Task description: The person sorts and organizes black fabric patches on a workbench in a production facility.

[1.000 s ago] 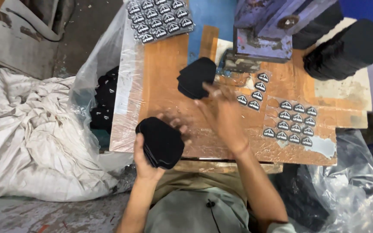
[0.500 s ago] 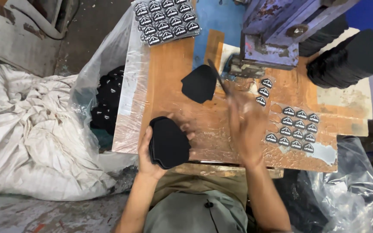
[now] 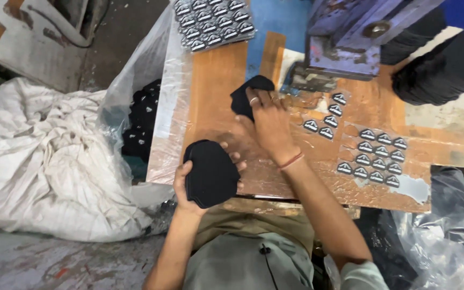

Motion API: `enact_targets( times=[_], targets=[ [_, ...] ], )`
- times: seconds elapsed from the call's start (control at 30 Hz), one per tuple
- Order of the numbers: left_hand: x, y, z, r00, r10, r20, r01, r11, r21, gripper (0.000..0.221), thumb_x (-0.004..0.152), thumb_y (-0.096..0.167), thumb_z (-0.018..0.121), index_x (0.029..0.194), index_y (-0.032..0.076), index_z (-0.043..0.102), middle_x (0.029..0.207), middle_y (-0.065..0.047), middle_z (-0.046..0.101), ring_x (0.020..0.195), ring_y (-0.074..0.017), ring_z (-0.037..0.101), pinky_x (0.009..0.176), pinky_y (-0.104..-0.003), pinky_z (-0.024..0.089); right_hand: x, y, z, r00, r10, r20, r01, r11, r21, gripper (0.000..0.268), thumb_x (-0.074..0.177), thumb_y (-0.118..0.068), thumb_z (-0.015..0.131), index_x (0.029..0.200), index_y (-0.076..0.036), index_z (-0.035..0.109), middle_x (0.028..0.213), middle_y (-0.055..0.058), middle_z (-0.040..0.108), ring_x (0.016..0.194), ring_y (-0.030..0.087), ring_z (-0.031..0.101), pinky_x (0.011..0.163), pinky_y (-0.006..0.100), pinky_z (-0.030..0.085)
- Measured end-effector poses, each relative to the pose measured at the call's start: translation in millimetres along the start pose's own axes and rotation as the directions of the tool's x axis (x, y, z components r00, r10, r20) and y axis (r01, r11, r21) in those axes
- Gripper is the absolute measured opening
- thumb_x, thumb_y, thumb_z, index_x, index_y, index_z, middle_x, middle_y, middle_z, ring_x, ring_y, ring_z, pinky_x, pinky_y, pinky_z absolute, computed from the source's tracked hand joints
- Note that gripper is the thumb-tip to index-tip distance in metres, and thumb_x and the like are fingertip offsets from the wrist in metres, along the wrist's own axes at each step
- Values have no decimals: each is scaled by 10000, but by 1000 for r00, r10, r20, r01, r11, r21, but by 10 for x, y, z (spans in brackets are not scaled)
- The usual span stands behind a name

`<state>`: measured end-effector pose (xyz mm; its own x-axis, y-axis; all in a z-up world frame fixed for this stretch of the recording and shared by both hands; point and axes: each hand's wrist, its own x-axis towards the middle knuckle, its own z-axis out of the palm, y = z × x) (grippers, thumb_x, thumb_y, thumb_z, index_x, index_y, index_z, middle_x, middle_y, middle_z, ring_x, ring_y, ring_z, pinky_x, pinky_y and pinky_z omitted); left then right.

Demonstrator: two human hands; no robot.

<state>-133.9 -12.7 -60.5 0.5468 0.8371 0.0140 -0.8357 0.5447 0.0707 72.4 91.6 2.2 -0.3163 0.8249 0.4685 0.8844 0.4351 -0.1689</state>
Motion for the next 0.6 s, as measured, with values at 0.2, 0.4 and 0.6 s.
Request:
enact_targets(
  times=[0.2,0.4,0.6],
  targets=[
    [2,99,146,990,22,138,-15,999,-52,863,887,444,704,1573,72,335,1495,-267,487,1401,-532,459,1055,-706,459,-308,381,390,963,61,262,-14,984,-176,431,933,-102,700,1352,-57,612,1139,145,685,1023,301,681,836,414,569],
    [87,32,195,985,45,168,-40,999,-33,867,873,323,723,1607,88,324,1489,-281,492,1352,-482,516,1067,-668,461,-508,-328,-905,834,549,-57,-346,600,721,417,1034,14,671,1440,-7,579,1109,-53,588,920,64,558,816,211,506],
    [192,-257,-577,975,203,-90,-189,972,137,831,758,145,697,1517,-64,431,1443,-209,576,1338,-356,564,1195,-465,443,-1050,-557,-690,717,658,230,-467,208,859,462,968,24,706,1420,11,612,971,-37,581,777,21,569,687,184,523]
  ],
)
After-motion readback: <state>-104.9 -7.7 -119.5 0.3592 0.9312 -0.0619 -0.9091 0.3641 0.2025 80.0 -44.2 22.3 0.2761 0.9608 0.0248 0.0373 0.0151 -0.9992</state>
